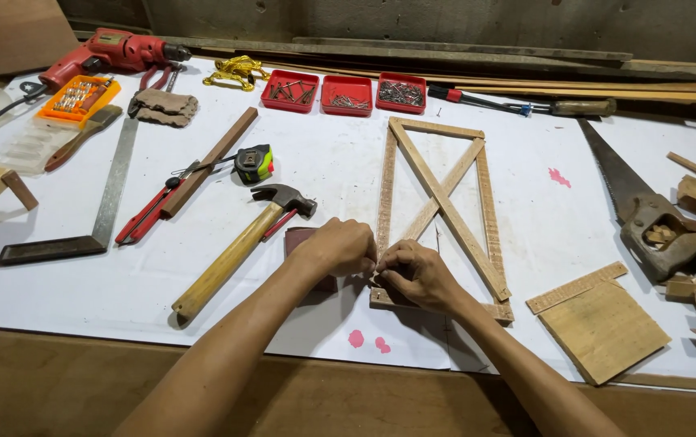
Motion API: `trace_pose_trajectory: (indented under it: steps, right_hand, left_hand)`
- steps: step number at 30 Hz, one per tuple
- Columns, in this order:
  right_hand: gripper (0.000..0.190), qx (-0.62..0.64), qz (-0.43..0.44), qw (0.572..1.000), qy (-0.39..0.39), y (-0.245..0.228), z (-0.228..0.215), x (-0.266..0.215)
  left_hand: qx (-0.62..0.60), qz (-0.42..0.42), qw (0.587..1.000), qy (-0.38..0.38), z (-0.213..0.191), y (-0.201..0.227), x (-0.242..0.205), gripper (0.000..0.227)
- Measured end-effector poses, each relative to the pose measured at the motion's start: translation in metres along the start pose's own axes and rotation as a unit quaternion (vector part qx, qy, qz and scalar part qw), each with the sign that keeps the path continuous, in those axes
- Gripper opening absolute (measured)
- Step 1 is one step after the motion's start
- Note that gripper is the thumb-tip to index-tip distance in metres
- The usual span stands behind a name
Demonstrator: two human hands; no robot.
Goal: The person measures and aligns wooden strips on a workbench, then hammers nails to join them into a rectangular frame with diagonal cross-bracing. They repeatedly pick nails from red trays, position the strips, and hammer them into place, completing the frame assembly.
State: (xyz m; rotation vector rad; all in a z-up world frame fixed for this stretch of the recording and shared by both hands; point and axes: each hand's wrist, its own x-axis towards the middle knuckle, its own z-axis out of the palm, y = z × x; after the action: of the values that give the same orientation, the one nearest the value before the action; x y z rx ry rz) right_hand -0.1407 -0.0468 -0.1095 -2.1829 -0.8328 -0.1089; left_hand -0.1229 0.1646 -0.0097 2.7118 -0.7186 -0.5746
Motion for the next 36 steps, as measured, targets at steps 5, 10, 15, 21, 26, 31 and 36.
trace_pose_trajectory:
  steps: [5, 10, 15, 21, 26, 31, 36]
  right_hand:
    - [0.009, 0.003, 0.011, 1.000, -0.020, 0.001, -0.003, 0.002]
    - [0.009, -0.014, -0.010, 0.999, -0.029, -0.010, -0.006, 0.003]
    - [0.013, -0.007, 0.038, 0.999, -0.032, -0.019, -0.008, 0.004]
    - [0.012, 0.025, 0.037, 0.999, -0.026, -0.026, -0.009, 0.007]
    - [0.007, -0.015, -0.002, 1.000, -0.023, -0.009, -0.006, 0.005]
    - [0.018, -0.045, 0.017, 0.995, -0.090, -0.016, -0.023, 0.009]
    - [0.036, -0.134, 0.014, 0.983, -0.124, -0.051, -0.035, 0.048]
  left_hand:
    - [-0.079, -0.007, 0.996, -0.047, -0.002, -0.010, 0.006, 0.030]
    - [-0.118, -0.017, 0.992, -0.047, 0.001, -0.009, 0.009, 0.040]
    - [-0.134, -0.047, 0.989, -0.033, 0.004, -0.003, 0.012, 0.041]
    - [-0.100, -0.107, 0.989, -0.038, 0.001, 0.023, 0.004, 0.037]
    - [-0.022, -0.096, 0.995, 0.012, 0.016, 0.032, -0.007, 0.035]
    - [-0.068, -0.055, 0.992, 0.090, 0.022, 0.004, -0.033, 0.036]
    - [-0.026, -0.032, 0.969, 0.245, -0.001, -0.032, -0.068, 0.031]
